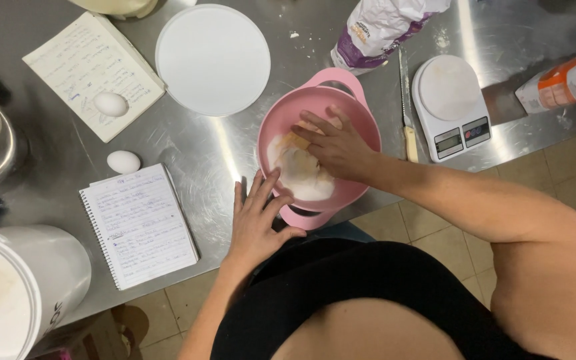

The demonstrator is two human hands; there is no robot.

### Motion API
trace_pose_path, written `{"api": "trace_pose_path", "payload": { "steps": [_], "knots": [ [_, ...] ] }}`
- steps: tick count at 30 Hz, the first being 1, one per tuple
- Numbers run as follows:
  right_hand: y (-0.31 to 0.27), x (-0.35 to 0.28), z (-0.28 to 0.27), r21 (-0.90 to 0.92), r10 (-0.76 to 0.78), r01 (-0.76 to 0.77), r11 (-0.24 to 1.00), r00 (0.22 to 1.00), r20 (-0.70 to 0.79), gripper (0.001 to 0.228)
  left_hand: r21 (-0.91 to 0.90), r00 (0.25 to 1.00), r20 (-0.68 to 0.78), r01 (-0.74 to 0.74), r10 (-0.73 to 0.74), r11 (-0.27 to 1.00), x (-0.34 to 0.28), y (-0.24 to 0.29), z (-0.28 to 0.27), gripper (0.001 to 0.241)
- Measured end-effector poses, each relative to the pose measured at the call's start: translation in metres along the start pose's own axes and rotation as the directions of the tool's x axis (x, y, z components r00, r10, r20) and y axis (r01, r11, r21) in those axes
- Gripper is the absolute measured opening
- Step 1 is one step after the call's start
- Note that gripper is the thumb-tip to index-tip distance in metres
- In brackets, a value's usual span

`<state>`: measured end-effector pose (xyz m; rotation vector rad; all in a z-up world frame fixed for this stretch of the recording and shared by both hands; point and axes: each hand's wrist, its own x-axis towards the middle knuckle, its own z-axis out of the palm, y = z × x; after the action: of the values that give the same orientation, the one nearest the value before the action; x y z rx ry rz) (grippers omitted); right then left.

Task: The recorder is mixing butter and sugar in a bowl using their hands on a kitchen workbench.

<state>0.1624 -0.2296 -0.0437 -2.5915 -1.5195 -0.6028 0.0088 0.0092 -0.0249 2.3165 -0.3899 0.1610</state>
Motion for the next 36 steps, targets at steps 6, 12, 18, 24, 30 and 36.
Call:
{"api": "trace_pose_path", "payload": {
  "steps": [6,12,18,24,30,36],
  "knots": [
    [0.01,-0.019,0.01,0.028,0.042,-0.048,0.998,0.984,0.174,0.033,0.019,1.0,0.011,-0.001,0.0,1.0,-0.002,-0.002,0.002,0.071],
    [0.007,-0.028,-0.024,-0.02,0.147,-0.149,0.989,0.927,0.346,0.067,0.034,1.0,0.014,0.02,-0.02,0.999,0.0,0.002,0.001,0.071],
    [0.018,-0.008,-0.002,-0.09,0.156,-0.129,0.988,0.859,0.488,0.094,0.046,0.999,0.029,0.021,-0.023,0.999,0.0,0.003,-0.001,0.071],
    [0.014,0.002,0.009,-0.074,-0.018,0.028,0.997,0.99,0.137,0.03,0.042,1.0,0.016,0.014,-0.015,0.999,0.0,0.003,-0.001,0.07],
    [0.016,-0.004,0.022,-0.041,-0.009,0.013,0.999,0.993,0.117,0.016,0.057,1.0,0.021,0.019,-0.02,0.998,-0.003,0.002,0.002,0.072],
    [0.019,-0.009,0.02,-0.013,0.074,-0.073,0.997,0.981,0.181,0.033,0.053,0.999,0.035,0.028,-0.03,0.998,-0.002,0.003,0.001,0.072]
  ]
}}
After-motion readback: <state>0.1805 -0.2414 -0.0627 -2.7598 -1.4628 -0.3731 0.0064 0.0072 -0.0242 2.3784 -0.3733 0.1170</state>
